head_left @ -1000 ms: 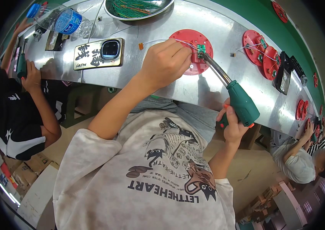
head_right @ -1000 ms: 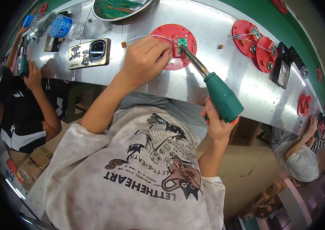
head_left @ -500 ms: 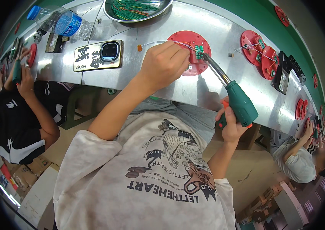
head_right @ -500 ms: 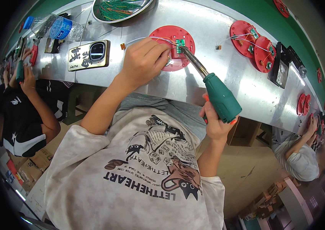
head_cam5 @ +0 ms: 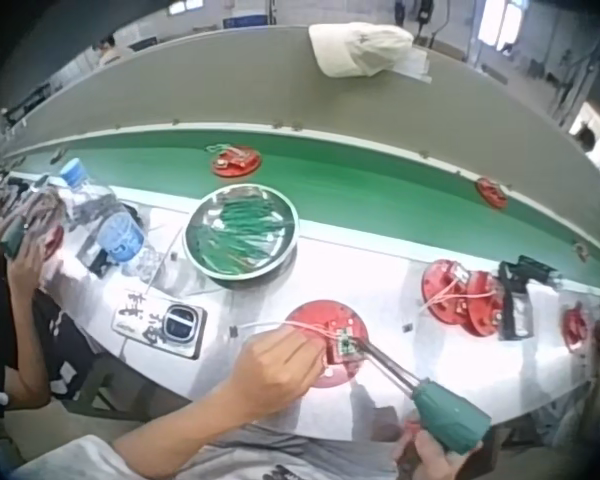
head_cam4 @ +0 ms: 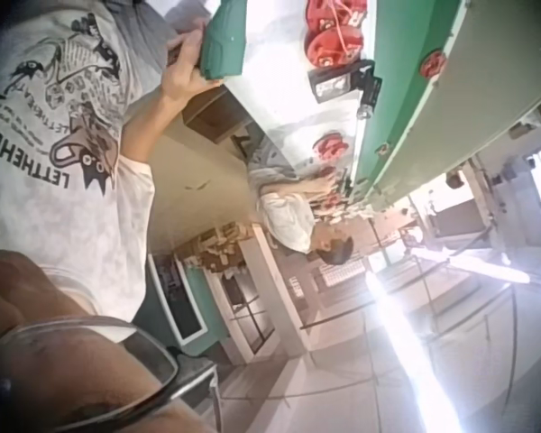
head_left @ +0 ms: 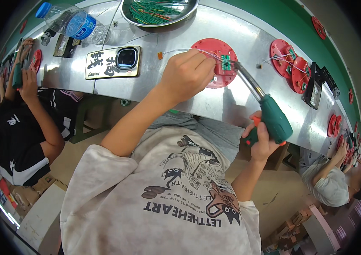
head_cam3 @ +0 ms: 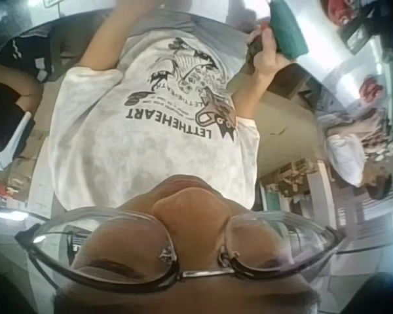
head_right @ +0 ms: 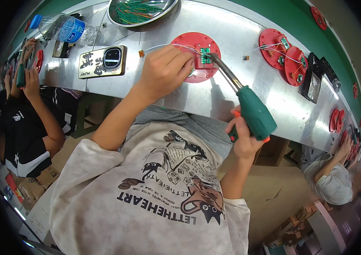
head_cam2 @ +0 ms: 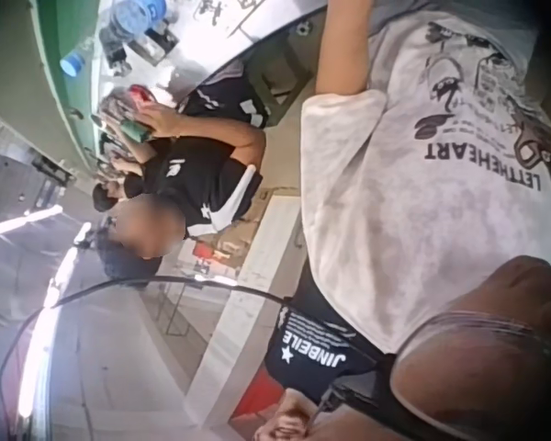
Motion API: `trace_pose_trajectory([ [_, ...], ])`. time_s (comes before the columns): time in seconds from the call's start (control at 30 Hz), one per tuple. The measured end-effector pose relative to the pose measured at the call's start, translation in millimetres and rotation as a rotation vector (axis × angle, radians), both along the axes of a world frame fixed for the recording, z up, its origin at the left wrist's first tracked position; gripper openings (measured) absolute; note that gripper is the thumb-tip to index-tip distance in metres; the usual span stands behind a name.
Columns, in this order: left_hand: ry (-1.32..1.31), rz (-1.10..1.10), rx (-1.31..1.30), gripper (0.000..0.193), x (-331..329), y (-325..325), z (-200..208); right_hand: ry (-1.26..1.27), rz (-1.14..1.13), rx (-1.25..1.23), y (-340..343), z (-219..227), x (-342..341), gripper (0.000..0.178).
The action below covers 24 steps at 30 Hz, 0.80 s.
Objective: Soldering electronic components onto small circuit boards on an assembly line.
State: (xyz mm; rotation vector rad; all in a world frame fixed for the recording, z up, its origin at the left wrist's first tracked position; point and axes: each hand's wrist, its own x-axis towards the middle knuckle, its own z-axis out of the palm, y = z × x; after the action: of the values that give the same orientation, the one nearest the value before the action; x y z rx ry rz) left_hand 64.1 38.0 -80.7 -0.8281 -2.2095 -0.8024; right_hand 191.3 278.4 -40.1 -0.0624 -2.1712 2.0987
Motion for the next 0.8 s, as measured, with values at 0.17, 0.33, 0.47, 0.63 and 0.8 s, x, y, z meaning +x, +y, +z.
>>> trace_pose_trajectory([
  [0.17,0.002,0.002,-0.004,0.010,-0.2,0.2,0.2,0.089,-0.096,-0.049,0.9,-1.9,0.0,0.044],
  [0.33,-0.056,-0.007,-0.029,0.013,3.8,-1.4,5.5,0.103,-0.110,-0.043,2.5,-2.8,1.9,0.045],
  [0.47,-0.069,-0.004,-0.030,0.013,4.2,0.5,8.1,0.110,-0.129,-0.089,3.3,-2.2,3.3,0.041],
  [0.63,-0.042,-0.012,-0.078,0.006,4.7,-1.1,0.3,0.091,-0.173,-0.103,13.2,-13.9,10.3,0.045],
  [0.8,0.016,-0.007,-0.075,0.010,9.8,-1.9,-0.9,0.045,-0.196,-0.245,32.0,-26.2,14.0,0.044],
])
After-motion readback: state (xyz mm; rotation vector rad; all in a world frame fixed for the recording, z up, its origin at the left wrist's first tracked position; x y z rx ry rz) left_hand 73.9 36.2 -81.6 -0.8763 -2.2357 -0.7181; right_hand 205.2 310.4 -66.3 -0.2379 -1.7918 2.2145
